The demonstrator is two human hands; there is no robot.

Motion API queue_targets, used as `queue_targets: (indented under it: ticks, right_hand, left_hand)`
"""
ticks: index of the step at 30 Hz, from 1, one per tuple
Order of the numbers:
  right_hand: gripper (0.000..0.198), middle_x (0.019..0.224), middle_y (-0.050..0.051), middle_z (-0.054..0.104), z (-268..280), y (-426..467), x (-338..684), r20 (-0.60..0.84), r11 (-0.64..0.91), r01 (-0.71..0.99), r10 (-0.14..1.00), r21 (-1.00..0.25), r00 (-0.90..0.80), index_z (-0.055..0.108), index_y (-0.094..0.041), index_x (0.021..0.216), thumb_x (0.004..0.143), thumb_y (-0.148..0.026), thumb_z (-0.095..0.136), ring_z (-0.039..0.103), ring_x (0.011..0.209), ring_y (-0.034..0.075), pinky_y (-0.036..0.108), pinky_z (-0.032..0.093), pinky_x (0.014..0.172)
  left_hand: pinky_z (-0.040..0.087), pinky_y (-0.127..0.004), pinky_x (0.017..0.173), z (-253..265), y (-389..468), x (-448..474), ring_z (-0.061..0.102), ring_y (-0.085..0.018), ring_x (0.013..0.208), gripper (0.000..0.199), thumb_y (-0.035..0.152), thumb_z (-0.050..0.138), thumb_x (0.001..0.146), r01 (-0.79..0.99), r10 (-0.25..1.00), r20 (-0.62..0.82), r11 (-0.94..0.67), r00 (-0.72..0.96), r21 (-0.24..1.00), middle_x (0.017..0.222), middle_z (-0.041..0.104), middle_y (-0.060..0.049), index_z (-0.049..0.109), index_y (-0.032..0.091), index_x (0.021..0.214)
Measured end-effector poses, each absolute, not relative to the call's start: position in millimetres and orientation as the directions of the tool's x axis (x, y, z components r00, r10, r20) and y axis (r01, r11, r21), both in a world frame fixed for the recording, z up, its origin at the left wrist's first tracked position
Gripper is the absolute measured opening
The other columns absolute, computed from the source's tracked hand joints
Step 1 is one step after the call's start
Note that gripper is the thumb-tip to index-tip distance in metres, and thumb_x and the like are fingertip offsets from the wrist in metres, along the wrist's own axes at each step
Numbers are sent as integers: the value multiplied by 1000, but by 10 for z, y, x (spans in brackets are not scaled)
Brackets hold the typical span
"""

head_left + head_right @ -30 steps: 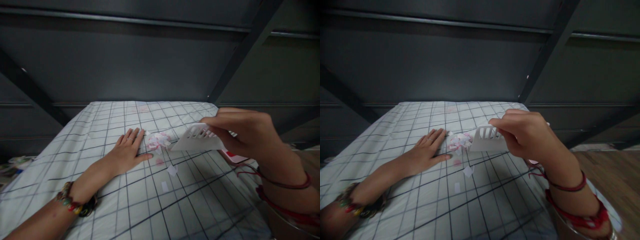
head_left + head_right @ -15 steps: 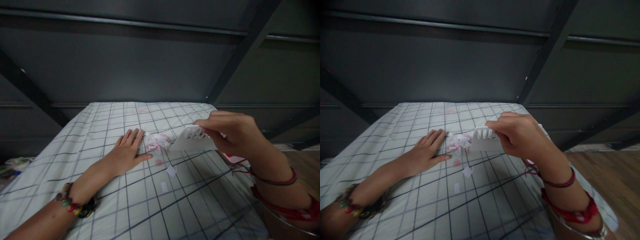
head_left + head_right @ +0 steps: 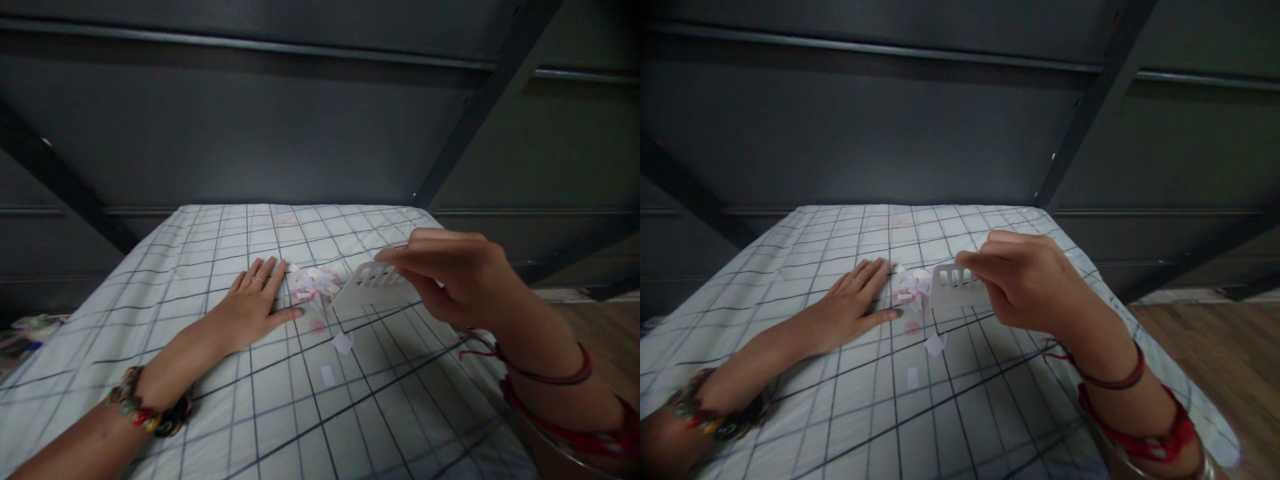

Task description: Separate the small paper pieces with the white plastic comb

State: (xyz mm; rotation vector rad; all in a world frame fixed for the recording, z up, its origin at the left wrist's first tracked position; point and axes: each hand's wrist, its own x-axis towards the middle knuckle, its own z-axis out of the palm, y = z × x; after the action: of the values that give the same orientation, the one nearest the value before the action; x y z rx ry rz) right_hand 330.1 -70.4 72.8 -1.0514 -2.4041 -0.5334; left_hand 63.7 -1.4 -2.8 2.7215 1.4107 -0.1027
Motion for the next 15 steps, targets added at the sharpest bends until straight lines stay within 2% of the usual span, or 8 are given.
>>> queue_targets:
  ticks: [5, 8, 15]
  right_hand:
    - [30, 57, -1, 48, 705, -694, 3255, 607, 628, 740, 498, 240, -619, 57, -19, 95, 75, -3, 42, 41, 53, 13, 26, 31, 48]
    - [28, 57, -1, 47, 702, -692, 3254, 586, 628, 718, 472, 300, -658, 57, -17, 94, 75, -3, 41, 38, 52, 13, 27, 29, 47]
    - [29, 61, 0, 52, 706, -724, 3249, 607, 623, 716, 448, 316, -657, 57, -17, 97, 77, -2, 42, 43, 55, 13, 27, 31, 48]
  left_hand:
    - [17, -47, 107, -30, -8, 640, 4, -34, 135, 91, 72, 25, 83, 822, 816, -100, -568, 569, 42, 149, 11, -19, 11, 7, 144]
    - [16, -48, 107, -49, 0, 630, 5, -34, 135, 91, 73, 25, 83, 819, 815, -82, -572, 574, 48, 149, 11, -19, 11, 7, 144]
    - [18, -49, 105, -70, 14, 613, 5, -35, 135, 90, 72, 23, 83, 809, 806, -63, -587, 588, 47, 149, 12, -19, 11, 7, 144]
